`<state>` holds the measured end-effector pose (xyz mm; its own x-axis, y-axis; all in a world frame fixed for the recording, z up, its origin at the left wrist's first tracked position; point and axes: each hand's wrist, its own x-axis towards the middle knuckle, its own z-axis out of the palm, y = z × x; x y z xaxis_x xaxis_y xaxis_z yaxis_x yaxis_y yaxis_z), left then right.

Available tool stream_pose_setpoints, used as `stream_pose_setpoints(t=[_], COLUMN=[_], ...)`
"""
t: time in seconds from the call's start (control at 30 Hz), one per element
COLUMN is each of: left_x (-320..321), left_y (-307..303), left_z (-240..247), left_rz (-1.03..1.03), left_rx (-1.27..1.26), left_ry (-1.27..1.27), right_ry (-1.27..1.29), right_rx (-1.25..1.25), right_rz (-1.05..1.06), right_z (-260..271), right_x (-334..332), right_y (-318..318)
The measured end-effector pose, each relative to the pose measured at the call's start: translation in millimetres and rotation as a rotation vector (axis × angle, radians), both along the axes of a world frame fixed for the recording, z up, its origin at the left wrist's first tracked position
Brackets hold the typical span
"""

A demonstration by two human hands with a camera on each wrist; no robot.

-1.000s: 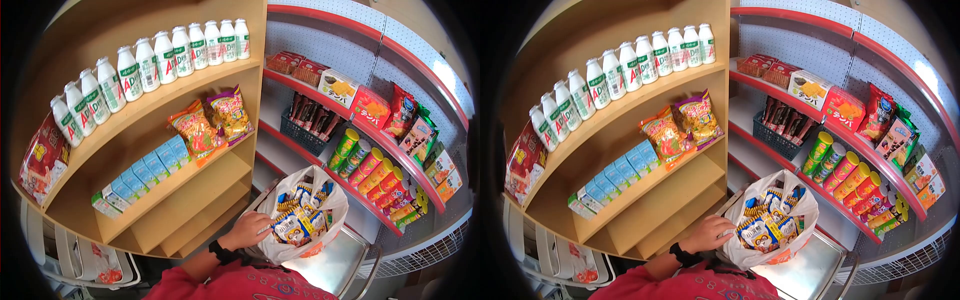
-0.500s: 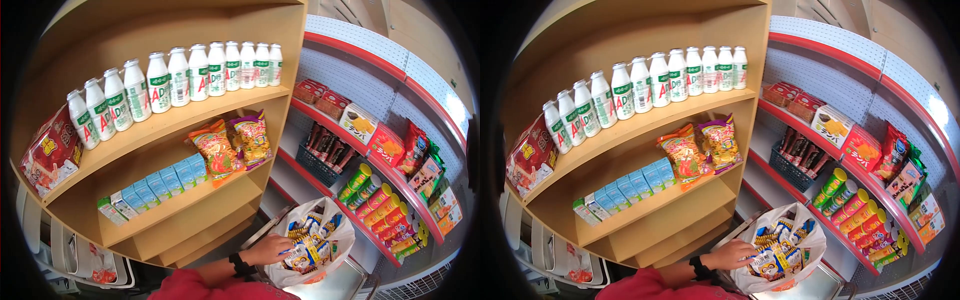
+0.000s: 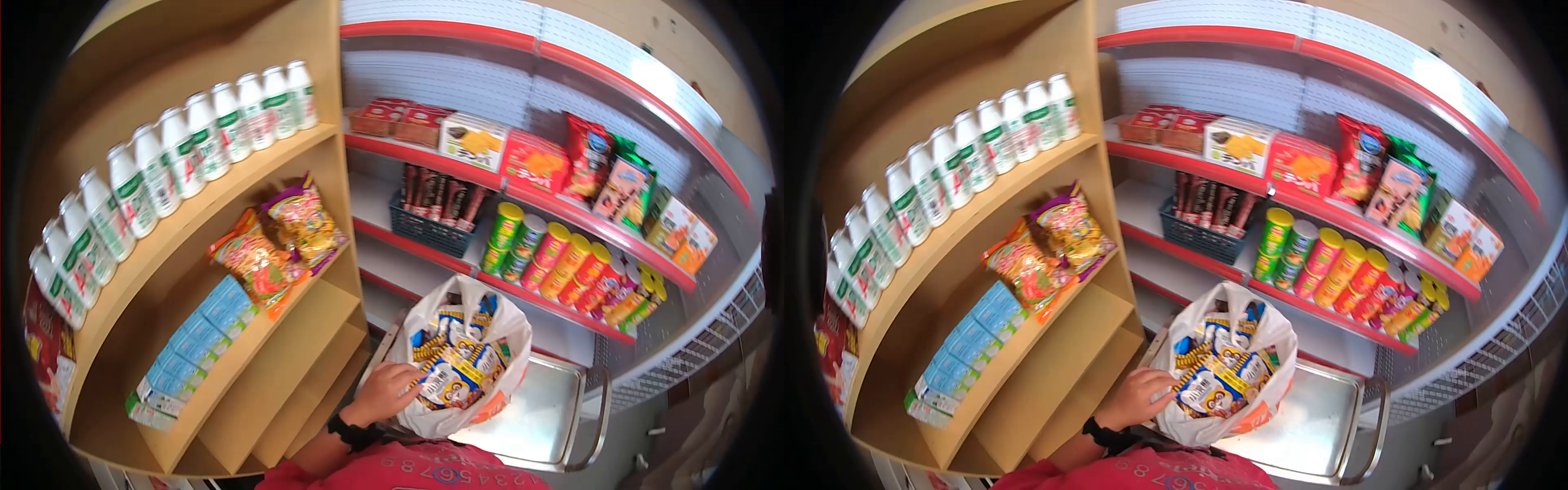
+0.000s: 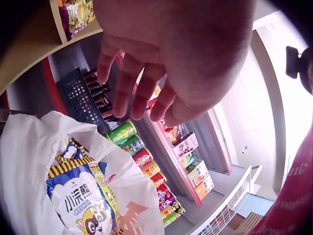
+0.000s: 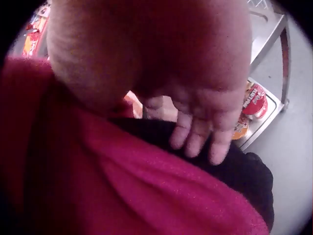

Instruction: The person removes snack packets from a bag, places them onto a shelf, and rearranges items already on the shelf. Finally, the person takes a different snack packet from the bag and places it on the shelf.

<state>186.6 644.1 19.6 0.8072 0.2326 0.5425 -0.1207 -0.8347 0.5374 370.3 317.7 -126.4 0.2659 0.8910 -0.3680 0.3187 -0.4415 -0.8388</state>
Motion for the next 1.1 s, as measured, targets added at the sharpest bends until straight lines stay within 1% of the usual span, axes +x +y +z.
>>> stream_pose_setpoints(t=[0.03,0.07,0.13,0.17,0.23,0.27,0.4,0.43,0.47,0.5,0.53,0.57,0.6,0.63,0.67,0.73,0.77,0.87,0.9,0.93,0.97,1.03,1.07,1.1], left_x=[-1.1,-2.2,-1.5,0.5,1.5,3.5,10.6,10.0,8.6,7.1,5.3,4.5,4.4,5.0,7.1,16.6,22.0,37.0,39.4,38.7,37.5,29.7,23.0,17.0], left_y=[0.6,1.7,2.9,3.3,1.4,0.7,-4.0,-3.8,-2.3,-0.4,2.0,4.4,7.4,10.2,12.7,12.2,11.8,2.6,-0.1,-2.8,-5.0,-4.3,-0.1,3.3], left_z=[2.0,-0.2,-5.2,-3.6,-1.4,-1.5,3.3,2.9,2.9,2.9,2.0,1.8,2.4,3.0,2.7,3.5,3.1,-5.3,-6.0,-7.1,-8.3,-15.4,-23.1,-27.5], left_rz=[0.014,-0.018,0.035,0.010,0.032,0.021,0.002,-0.010,0.023,0.056,0.077,0.067,0.091,0.117,0.119,0.108,0.103,0.120,0.138,0.145,0.156,0.172,0.242,0.310], left_rx=[0.006,0.006,0.012,0.012,0.050,0.025,0.027,0.018,0.027,0.037,0.039,0.033,0.042,0.052,0.071,0.071,0.075,0.055,0.052,0.050,0.043,0.034,0.062,0.091], left_ry=[0.008,0.015,-0.006,-0.007,0.011,0.019,-0.008,0.006,-0.005,-0.018,-0.014,-0.003,0.023,0.049,0.079,0.111,0.134,0.144,0.151,0.154,0.161,0.175,0.187,0.198], right_ry=[0.004,0.008,0.008,0.006,0.007,0.011,0.037,0.147,0.001,-0.069,-0.264,-0.572,-0.718,-0.695,-0.725,-0.785,-0.892,-0.964,-0.994,-0.970,-0.965,-0.965,-0.959,-1.009], right_rx=[-0.001,-0.004,-0.012,-0.014,-0.021,-0.027,-0.061,-0.012,-0.288,-0.301,-0.403,-0.197,-0.071,0.033,0.143,0.324,0.426,0.606,0.597,0.598,0.599,0.588,0.592,0.534], right_rz=[-0.028,-0.056,-0.103,-0.124,-0.159,-0.171,-0.207,-0.157,-0.062,-0.167,-0.237,-0.339,-0.435,-0.519,-0.610,-0.643,-0.609,-0.503,-0.461,-0.381,-0.374,-0.171,-0.168,-0.157], right_z=[-1.6,4.2,18.0,24.2,6.7,-2.5,-3.0,-28.2,-2.1,3.8,25.1,36.5,66.6,93.2,125.0,152.0,159.5,154.3,151.7,143.8,133.9,112.6,104.4,98.5], right_x=[-7.1,-14.7,-28.2,-31.7,-37.1,-42.1,-69.0,-55.9,-36.2,-20.2,-4.4,9.3,20.0,30.7,32.1,40.6,42.4,41.0,34.6,30.6,27.5,20.9,18.8,16.0], right_y=[-9.6,-17.1,-36.9,-40.2,-56.4,-65.3,-91.1,-102.4,-101.9,-104.1,-95.3,-91.0,-73.5,-56.3,-31.9,4.8,23.1,73.6,88.5,99.7,110.5,125.7,128.2,130.4])
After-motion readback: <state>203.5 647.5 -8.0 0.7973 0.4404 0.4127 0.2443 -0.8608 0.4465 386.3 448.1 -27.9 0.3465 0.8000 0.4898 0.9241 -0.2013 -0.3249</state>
